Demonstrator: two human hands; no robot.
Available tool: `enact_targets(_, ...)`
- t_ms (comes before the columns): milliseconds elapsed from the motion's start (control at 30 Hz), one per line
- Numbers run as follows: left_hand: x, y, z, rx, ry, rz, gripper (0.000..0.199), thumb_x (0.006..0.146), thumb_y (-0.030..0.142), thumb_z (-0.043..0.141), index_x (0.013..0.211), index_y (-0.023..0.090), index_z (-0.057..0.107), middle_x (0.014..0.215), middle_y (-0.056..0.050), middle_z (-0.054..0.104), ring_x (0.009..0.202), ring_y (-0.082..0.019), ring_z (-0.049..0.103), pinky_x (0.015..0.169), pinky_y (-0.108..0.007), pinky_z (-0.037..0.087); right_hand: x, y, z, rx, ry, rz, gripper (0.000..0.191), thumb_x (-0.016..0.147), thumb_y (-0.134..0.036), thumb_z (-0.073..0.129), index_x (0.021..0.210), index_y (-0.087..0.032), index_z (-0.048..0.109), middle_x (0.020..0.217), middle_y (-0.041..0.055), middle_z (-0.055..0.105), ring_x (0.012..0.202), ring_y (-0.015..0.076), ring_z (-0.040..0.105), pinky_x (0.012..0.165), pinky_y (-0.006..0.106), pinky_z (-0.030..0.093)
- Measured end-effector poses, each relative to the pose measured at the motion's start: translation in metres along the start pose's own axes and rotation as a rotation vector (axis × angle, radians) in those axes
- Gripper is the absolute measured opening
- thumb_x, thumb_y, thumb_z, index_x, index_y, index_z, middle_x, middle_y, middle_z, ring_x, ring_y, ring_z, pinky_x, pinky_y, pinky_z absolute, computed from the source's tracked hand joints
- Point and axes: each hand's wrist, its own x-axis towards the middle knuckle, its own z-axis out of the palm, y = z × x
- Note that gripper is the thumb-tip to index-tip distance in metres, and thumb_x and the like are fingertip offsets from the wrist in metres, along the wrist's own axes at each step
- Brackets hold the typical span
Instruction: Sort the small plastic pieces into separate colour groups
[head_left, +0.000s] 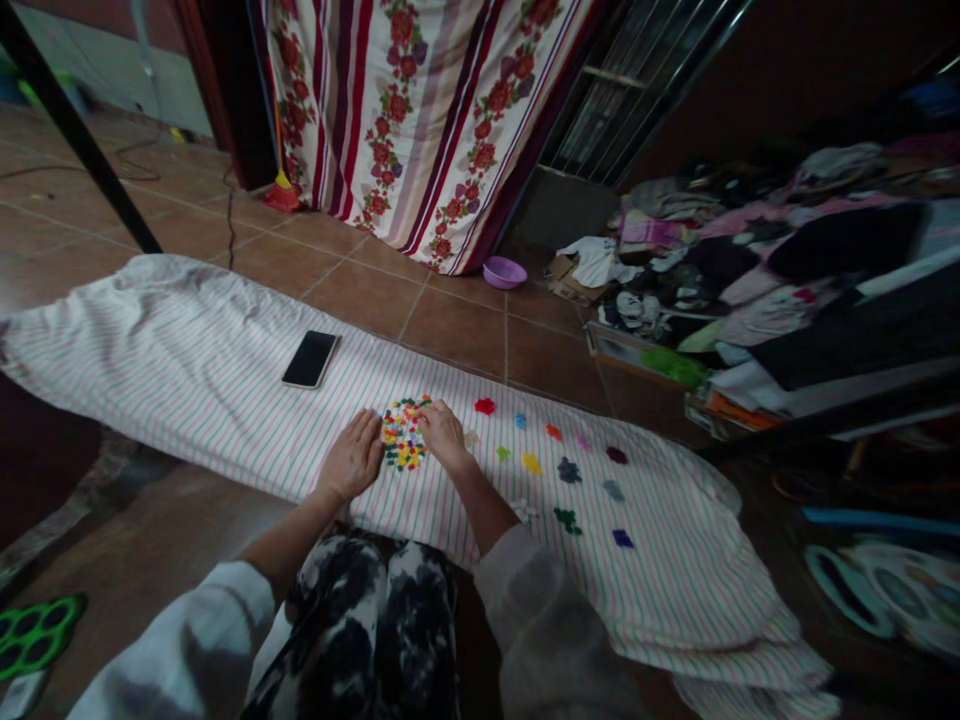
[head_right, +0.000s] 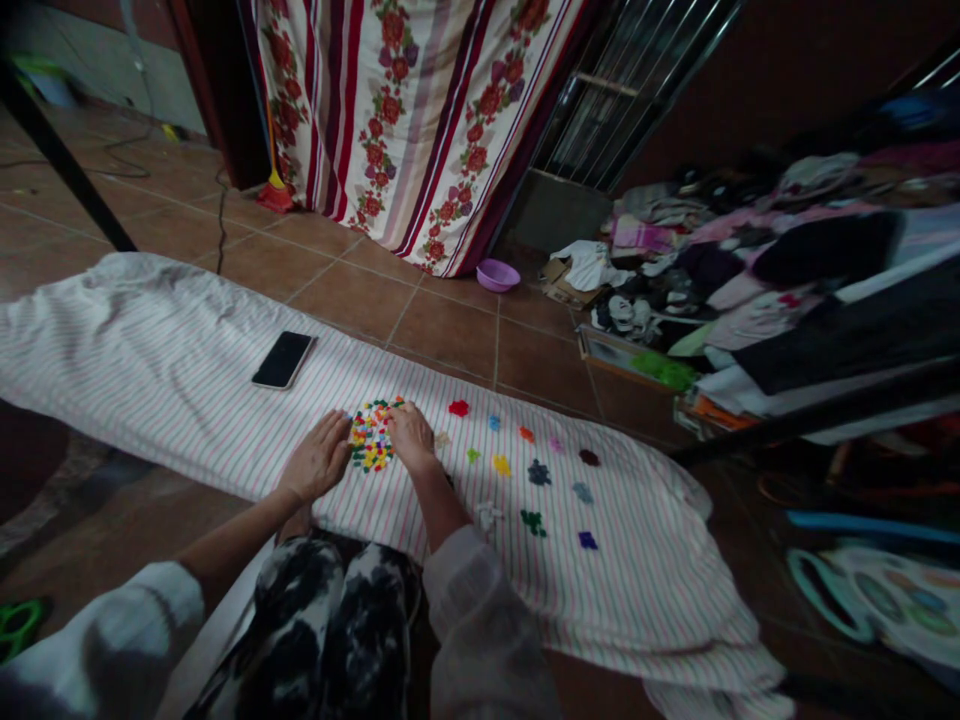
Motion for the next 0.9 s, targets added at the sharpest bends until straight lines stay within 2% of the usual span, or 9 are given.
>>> enact_targets(233, 0.001, 0.002, 0.000, 0.014, 0.017, -0.037, 0.048, 0.095, 0.029, 0.033, 0.140, 0.012, 0.041, 0.139, -0.018, 0.052, 0.140, -0.030, 0.037, 0.112, -0.055, 0.040, 0.014, -0.004, -0.002, -0.067, -0.052, 0.008, 0.015, 0.086, -0.017, 0.059, 0.085, -0.025, 0.072, 0.089, 0.0045, 0.062, 0.091, 0.0179, 0.056, 0.082, 0.028, 0.044)
enact_targets(433, 0.002, 0.003, -0.002, 0.027, -0.003, -0.049, 0.046, 0.095, 0.028, 0.032, 0.137, 0.012, 0.044, 0.137, -0.018, 0.054, 0.139, -0.029, 0.038, 0.112, -0.054, 0.040, 0.018, -0.009, -0.004, -0.100, -0.097, 0.051, 0.011, 0.085, -0.018, 0.061, 0.085, -0.024, 0.071, 0.094, 0.0054, 0.064, 0.088, 0.0178, 0.058, 0.079, 0.028, 0.044)
enact_targets(700, 0.002, 0.004, -0.003, 0.055, -0.017, -0.038, 0.039, 0.095, 0.027, 0.032, 0.125, 0.011, 0.052, 0.130, -0.018, 0.057, 0.137, -0.029, 0.041, 0.113, -0.052, 0.039, 0.009, -0.007, -0.005, 0.034, -0.023, 0.017, 0.009, 0.085, -0.018, 0.057, 0.087, -0.021, 0.065, 0.092, 0.0032, 0.066, 0.088, 0.0161, 0.059, 0.082, 0.027, 0.044)
enact_targets(900, 0.003, 0.003, -0.006, 0.049, -0.016, 0.020, 0.033, 0.093, 0.025, 0.035, 0.118, 0.015, 0.054, 0.122, -0.016, 0.061, 0.133, -0.028, 0.044, 0.111, -0.054, 0.040, -0.004, 0.000, -0.005, 0.165, 0.031, 0.047, 0.011, 0.080, -0.016, 0.056, 0.088, -0.021, 0.062, 0.089, 0.0019, 0.067, 0.080, 0.0146, 0.061, 0.075, 0.025, 0.046)
